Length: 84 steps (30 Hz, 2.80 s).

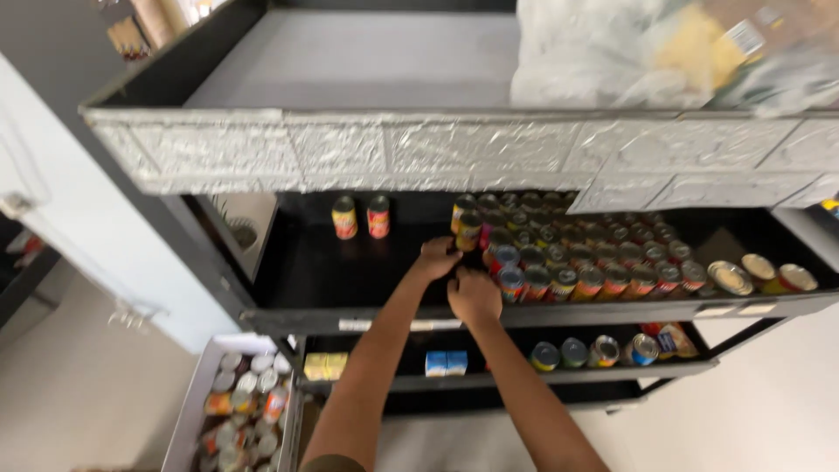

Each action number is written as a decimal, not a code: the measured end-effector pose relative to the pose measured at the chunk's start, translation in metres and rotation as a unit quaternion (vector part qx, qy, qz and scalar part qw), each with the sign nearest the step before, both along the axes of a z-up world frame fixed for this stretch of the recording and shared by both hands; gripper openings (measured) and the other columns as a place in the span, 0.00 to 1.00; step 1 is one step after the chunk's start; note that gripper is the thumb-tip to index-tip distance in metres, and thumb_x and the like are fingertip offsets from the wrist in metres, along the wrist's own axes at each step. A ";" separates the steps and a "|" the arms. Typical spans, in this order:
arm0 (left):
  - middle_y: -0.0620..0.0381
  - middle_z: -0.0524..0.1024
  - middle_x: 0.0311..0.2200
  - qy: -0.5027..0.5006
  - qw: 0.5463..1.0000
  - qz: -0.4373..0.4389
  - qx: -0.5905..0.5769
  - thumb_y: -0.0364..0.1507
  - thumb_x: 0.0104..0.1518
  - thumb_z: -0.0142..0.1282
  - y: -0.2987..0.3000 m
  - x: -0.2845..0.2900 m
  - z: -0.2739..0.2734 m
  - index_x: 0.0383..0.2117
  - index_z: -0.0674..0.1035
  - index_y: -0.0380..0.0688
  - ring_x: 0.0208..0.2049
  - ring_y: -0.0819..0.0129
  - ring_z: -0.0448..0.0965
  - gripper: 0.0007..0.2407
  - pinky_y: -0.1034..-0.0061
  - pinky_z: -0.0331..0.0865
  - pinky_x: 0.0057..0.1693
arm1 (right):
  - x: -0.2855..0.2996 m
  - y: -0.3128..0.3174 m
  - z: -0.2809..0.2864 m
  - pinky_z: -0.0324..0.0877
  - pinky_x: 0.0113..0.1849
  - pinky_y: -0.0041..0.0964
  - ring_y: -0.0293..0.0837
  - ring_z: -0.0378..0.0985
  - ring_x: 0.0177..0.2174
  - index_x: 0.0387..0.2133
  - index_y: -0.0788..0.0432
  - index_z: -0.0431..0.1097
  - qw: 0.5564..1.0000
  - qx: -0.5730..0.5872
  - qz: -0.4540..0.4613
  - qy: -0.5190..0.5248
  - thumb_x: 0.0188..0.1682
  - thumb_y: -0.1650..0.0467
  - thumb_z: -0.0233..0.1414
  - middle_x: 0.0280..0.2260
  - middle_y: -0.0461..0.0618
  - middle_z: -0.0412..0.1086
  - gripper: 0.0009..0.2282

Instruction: Stocking canned goods from cardboard boxes on the floor onto store shelves.

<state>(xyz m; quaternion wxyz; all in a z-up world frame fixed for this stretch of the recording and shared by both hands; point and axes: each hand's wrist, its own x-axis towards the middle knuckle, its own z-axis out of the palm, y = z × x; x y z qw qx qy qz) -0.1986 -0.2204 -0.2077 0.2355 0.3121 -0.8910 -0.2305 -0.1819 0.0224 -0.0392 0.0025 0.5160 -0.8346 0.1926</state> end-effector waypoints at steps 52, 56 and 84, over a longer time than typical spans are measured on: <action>0.46 0.59 0.56 -0.107 0.800 0.482 0.341 0.34 0.43 0.73 0.160 0.653 -0.268 0.55 0.63 0.43 0.57 0.42 0.67 0.34 0.58 0.74 0.52 | 0.366 -0.021 -0.363 0.67 0.32 0.26 0.33 0.70 0.28 0.45 0.57 0.68 0.751 0.247 0.184 -0.584 0.54 0.75 0.45 0.34 0.44 0.68 0.09; 0.47 0.71 0.52 0.012 0.801 0.479 0.359 0.33 0.45 0.74 0.151 0.670 -0.318 0.54 0.64 0.48 0.51 0.41 0.76 0.31 0.53 0.74 0.52 | 0.352 -0.020 -0.375 0.66 0.31 0.26 0.33 0.67 0.28 0.44 0.59 0.68 0.746 0.274 0.178 -0.580 0.55 0.75 0.46 0.33 0.44 0.66 0.07; 0.40 0.65 0.55 0.074 0.713 0.618 0.322 0.25 0.42 0.70 0.193 0.627 -0.239 0.56 0.66 0.45 0.56 0.40 0.65 0.32 0.56 0.69 0.56 | 0.489 -0.253 -0.481 0.68 0.48 0.57 0.67 0.68 0.49 0.48 0.49 0.67 0.813 0.229 0.531 -0.065 0.38 0.75 0.64 0.50 0.61 0.61 0.23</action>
